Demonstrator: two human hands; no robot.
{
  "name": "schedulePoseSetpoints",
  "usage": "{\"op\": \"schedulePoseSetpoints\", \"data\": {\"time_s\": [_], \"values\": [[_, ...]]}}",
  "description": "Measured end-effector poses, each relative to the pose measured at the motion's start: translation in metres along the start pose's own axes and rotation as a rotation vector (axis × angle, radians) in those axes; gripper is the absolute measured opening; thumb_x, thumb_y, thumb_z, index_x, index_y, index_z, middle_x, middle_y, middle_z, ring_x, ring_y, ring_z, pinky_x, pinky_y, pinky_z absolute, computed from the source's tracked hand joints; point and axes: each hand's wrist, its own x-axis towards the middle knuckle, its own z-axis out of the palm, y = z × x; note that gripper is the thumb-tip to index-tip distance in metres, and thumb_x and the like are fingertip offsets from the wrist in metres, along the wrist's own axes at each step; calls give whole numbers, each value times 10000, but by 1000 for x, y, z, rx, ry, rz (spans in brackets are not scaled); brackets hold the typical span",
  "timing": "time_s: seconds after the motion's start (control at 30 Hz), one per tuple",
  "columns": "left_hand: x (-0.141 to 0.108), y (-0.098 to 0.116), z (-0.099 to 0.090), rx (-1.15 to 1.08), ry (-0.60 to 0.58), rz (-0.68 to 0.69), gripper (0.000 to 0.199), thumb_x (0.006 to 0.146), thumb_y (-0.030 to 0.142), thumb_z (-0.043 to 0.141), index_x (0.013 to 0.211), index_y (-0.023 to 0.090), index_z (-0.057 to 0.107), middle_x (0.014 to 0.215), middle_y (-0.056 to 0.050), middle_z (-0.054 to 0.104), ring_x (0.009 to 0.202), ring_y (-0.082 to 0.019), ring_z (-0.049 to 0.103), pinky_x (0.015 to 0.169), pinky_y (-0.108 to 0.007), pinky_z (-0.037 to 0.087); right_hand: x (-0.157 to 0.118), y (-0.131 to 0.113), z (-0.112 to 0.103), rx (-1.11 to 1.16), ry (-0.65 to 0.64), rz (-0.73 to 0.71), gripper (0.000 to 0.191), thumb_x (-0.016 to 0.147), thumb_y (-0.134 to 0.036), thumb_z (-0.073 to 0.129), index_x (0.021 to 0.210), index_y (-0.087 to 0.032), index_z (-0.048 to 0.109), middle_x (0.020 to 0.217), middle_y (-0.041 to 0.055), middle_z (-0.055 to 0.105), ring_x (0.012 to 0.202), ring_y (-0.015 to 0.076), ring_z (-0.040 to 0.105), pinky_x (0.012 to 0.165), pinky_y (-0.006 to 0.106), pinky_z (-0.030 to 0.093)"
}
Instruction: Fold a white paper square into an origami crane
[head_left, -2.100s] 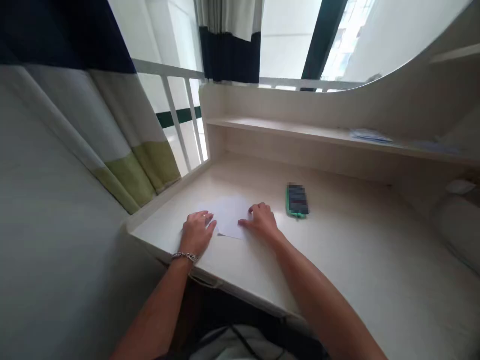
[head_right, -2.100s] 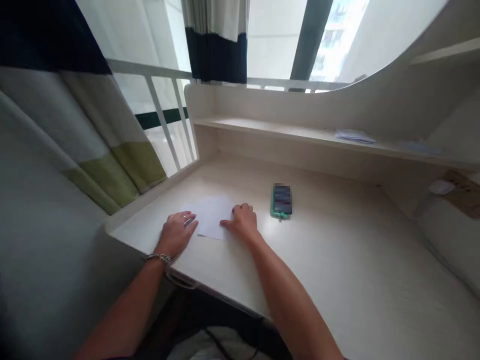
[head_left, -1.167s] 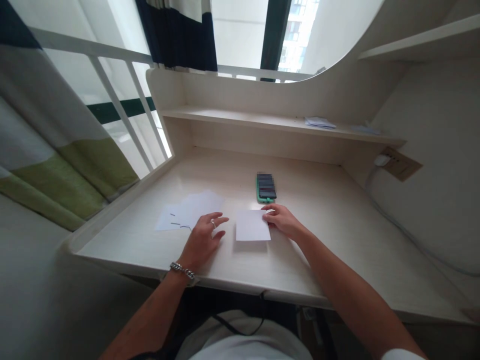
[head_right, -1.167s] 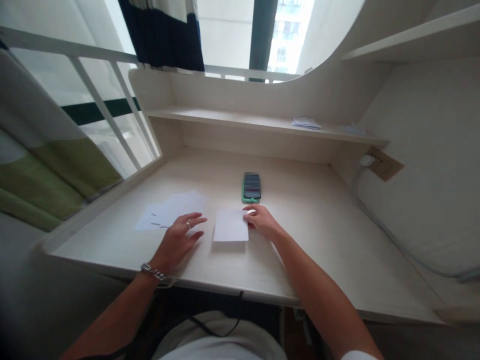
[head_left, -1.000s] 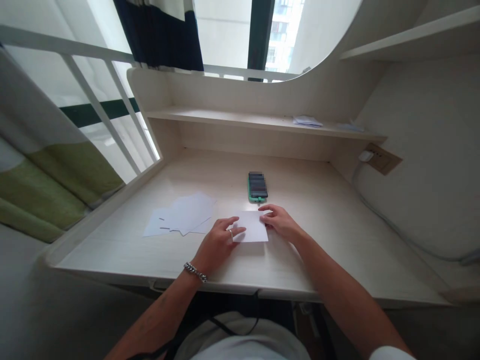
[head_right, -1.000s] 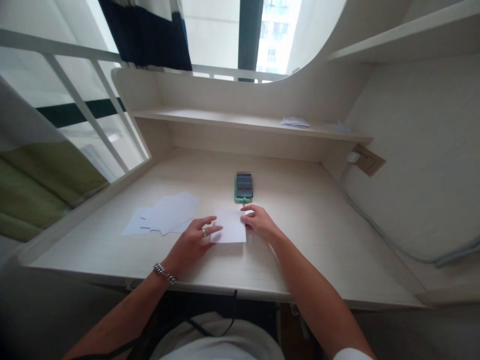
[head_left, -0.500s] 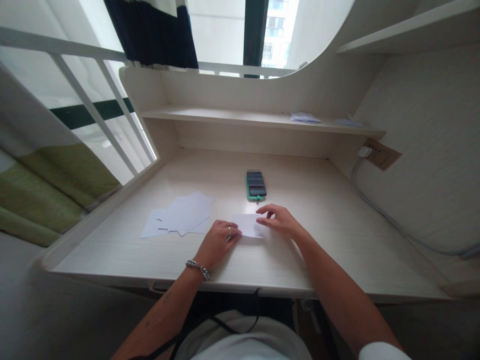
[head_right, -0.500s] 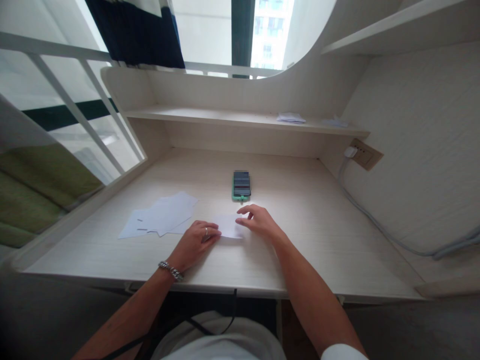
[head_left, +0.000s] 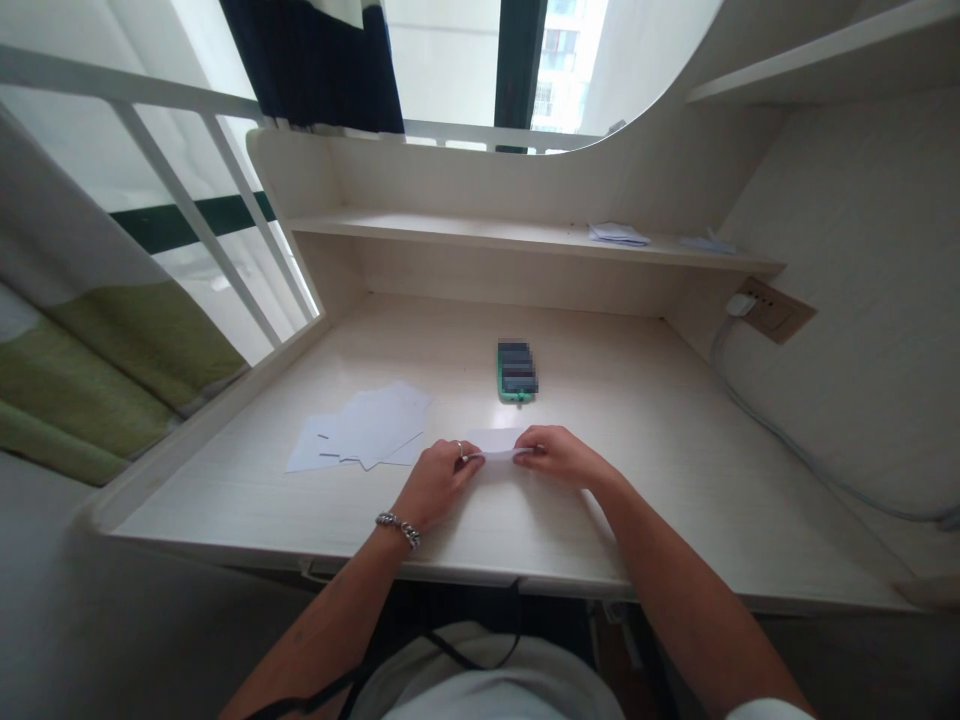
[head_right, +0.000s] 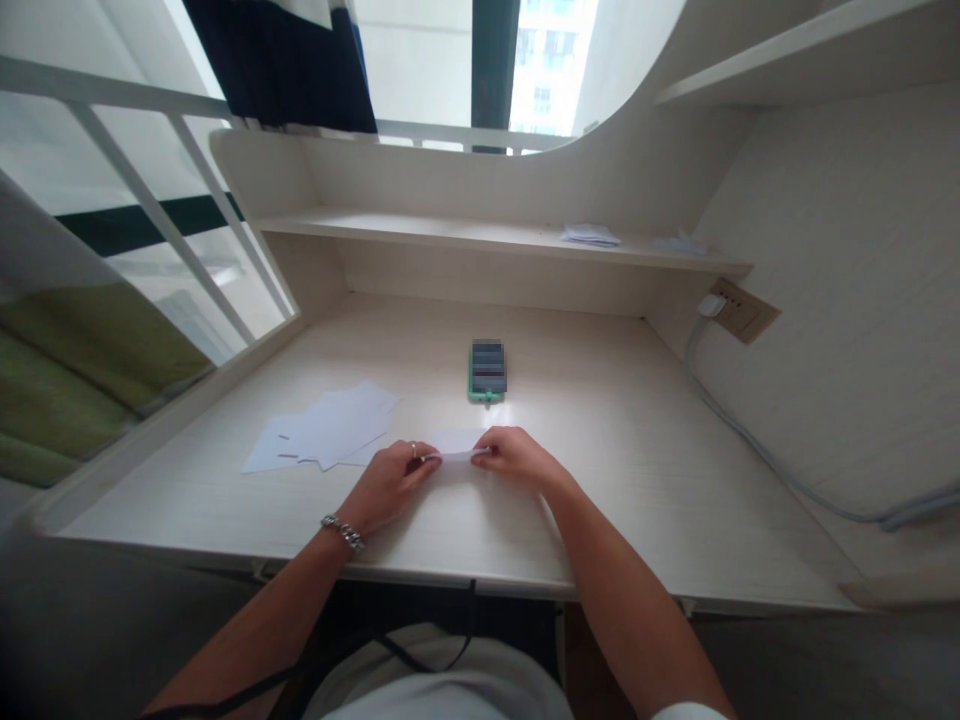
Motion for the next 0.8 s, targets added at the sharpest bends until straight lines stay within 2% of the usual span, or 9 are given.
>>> {"op": "schedulePoseSetpoints", "data": {"time_s": [0.1, 0.2, 0.27, 0.37, 0.5, 0.67, 0.8], "values": [[7, 1, 0, -30, 12, -70, 264, 924, 376, 481, 885, 202, 675, 772, -29, 696, 713, -189, 615, 672, -304, 426, 2, 0, 1, 14, 58, 99, 177, 829, -309, 606, 801, -180, 723, 722, 17, 663, 682, 157, 573, 620, 251, 392], [15, 1, 2, -39, 52, -158, 236, 907, 374, 499, 850, 194, 640, 772, -32, 697, 710, -187, 622, 654, -293, 414, 4, -2, 5, -39, 163, 164, 182, 827, -340, 612, 794, -184, 701, 734, 20, 666, 702, 163, 581, 616, 251, 378], [20, 1, 4, -55, 69, -220, 221, 894, 378, 517, 876, 192, 635, 802, -42, 711, 735, -191, 638, 659, -290, 419, 6, -3, 9, -57, 222, 204, 168, 813, -340, 633, 857, -194, 703, 808, 35, 692, 752, 173, 606, 656, 257, 397], [26, 1, 8, -81, 75, -314, 225, 879, 388, 540, 948, 196, 635, 818, -49, 730, 756, -200, 660, 652, -289, 426, 7, -4, 14, -42, 280, 287, 254, 799, -362, 657, 1000, -210, 689, 891, 55, 707, 796, 191, 631, 693, 272, 420], [28, 2, 11, -65, 96, -366, 251, 864, 380, 564, 1044, 215, 621, 801, -34, 738, 790, -218, 677, 644, -294, 426, 6, -6, 16, -39, 312, 385, 364, 782, -415, 684, 1097, -236, 649, 849, 46, 707, 759, 202, 635, 667, 286, 412], [29, 6, 13, 39, 93, -396, 313, 867, 377, 554, 1138, 225, 588, 791, -29, 738, 822, -248, 680, 638, -310, 414, 7, -8, 15, -21, 345, 457, 397, 747, -453, 720, 1058, -233, 608, 806, 39, 703, 744, 209, 639, 644, 285, 394], [35, 6, 10, 72, 59, -440, 314, 856, 419, 561, 1106, 232, 585, 810, -33, 747, 836, -265, 681, 650, -325, 418, 8, -9, 14, -15, 333, 489, 310, 753, -435, 713, 949, -230, 587, 793, 36, 707, 725, 202, 635, 626, 284, 384]]}}
